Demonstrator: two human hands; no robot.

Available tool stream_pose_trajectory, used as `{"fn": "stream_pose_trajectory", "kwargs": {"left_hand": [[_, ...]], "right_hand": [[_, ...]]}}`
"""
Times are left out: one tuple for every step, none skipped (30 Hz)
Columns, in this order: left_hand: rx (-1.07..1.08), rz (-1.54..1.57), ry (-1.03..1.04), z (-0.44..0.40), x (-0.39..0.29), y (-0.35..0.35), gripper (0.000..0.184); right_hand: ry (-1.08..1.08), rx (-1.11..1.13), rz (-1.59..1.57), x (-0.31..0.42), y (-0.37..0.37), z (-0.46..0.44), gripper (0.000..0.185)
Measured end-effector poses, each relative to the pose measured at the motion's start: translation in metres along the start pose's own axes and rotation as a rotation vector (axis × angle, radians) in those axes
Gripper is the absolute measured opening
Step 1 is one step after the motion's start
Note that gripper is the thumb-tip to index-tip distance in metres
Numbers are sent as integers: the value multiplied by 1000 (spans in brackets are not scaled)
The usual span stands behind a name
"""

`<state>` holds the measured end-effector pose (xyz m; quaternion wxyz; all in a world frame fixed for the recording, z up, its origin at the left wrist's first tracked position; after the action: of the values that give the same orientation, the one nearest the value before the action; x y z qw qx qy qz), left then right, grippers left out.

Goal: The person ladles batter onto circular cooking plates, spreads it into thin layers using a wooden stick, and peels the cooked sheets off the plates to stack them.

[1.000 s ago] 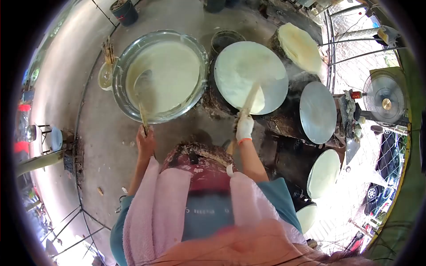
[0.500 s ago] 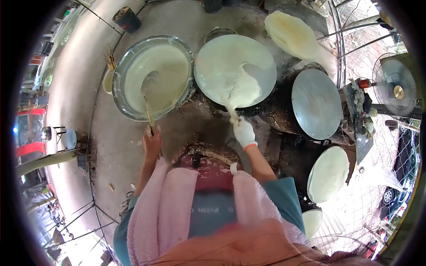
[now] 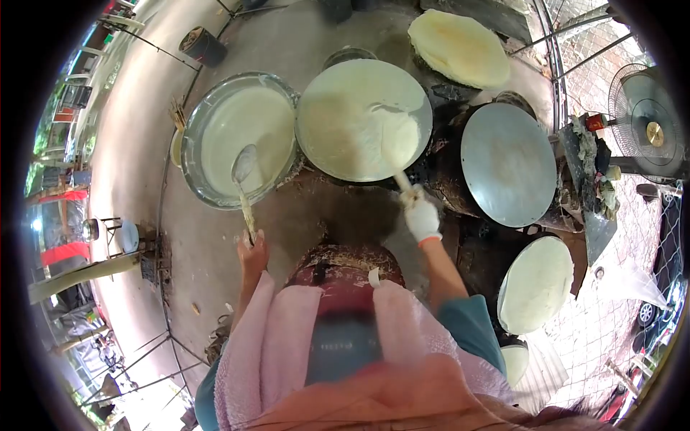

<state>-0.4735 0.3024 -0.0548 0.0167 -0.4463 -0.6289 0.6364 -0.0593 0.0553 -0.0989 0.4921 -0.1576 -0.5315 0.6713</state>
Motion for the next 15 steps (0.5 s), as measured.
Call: {"fn": "stream_pose_trajectory", "kwargs": {"left_hand": [[-22, 183, -187, 1, 7, 1, 17], [-70, 479, -470, -5, -11, -6, 18], [-120, 776, -753, -7, -25, -6, 18], [-121, 741, -739, -9, -34, -9, 19], [-122, 706, -724, -8, -41, -11, 20], [-123, 672, -708, -6, -46, -13, 21], [-98, 306, -355, -9, -55, -17, 21], [-96, 363, -448, -8, -51, -16, 21], [-93, 420, -542, -7, -47, -14, 22], [-90, 479, -637, -7, -42, -11, 22], [-80, 446, -596, -11, -40, -9, 22], [-67, 415, -557, -14, -38, -6, 21], [-53, 386, -519, -15, -35, -2, 21], [-25, 372, -464, -15, -25, 6, 19], [-2, 358, -407, -14, -11, 16, 17]], "right_hand": [[-2, -45, 27, -9, -8, -22, 51], [-4, -92, 54, -16, -17, -48, 54], [-20, -108, 83, -12, -36, -69, 54], [-37, -125, 112, -4, -58, -90, 54], [-18, -138, 162, -1, -68, -116, 54], [0, -153, 212, 4, -78, -141, 53], [14, -182, 182, 12, -87, -161, 52], [31, -210, 152, 22, -94, -172, 50], [41, -276, 108, 41, -103, -170, 46], [-19, -347, 29, 56, -101, -163, 44], [-140, -318, -13, 74, -105, -140, 37], [-142, -241, -214, 80, -96, -120, 42], [-188, -270, -304, 74, -67, -106, 44], [-210, -223, -382, 73, -70, -68, 50], [-213, -311, -625, 68, -72, -36, 55]]}}
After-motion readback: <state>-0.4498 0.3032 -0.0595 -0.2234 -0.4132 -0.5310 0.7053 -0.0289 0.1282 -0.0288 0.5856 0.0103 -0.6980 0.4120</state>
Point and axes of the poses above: each hand's wrist, its own z-axis away from the middle knuckle, its own y-axis out of the palm, x = y × z, the point moved 3 cm from there along -z, towards the middle knuckle, and after that the axes turned 12 degrees about z, right-handed, at the moved point
